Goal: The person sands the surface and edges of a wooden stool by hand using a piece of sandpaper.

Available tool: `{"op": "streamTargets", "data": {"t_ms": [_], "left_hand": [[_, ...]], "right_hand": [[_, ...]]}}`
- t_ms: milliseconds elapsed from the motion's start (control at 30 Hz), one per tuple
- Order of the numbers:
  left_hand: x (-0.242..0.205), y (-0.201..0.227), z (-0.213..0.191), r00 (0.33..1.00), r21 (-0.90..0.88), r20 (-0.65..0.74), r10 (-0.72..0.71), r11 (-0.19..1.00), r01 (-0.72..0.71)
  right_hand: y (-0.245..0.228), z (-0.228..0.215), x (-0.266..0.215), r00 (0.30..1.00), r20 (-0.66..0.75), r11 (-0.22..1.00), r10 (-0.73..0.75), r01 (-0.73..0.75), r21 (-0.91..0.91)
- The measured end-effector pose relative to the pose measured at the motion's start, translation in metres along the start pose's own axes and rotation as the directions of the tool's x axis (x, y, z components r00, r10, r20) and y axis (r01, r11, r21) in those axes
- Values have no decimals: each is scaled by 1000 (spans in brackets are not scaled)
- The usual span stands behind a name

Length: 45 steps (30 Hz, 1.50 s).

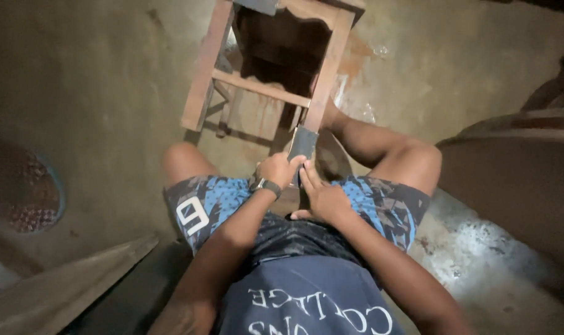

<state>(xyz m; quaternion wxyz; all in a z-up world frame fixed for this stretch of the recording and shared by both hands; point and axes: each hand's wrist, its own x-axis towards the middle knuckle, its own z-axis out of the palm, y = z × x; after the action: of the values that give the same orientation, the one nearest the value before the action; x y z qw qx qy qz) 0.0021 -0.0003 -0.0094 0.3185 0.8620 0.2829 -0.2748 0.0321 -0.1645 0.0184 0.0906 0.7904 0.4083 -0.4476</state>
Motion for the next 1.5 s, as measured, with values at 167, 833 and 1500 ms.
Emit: {"op": "streamTargets", "data": {"t_ms": [167,833,1500], "left_hand": [[14,7,-2,998,-155,-56,-6,988,-2],[27,0,7,1000,-288,2,-20,957,20],[98,9,33,981,-220,-172,85,968,-122]], "right_hand": [[20,-19,5,980,-195,965,37,15,263],[65,53,134,790,-75,27,609,75,997],[105,34,172,716,-246,288,653,65,955]]}}
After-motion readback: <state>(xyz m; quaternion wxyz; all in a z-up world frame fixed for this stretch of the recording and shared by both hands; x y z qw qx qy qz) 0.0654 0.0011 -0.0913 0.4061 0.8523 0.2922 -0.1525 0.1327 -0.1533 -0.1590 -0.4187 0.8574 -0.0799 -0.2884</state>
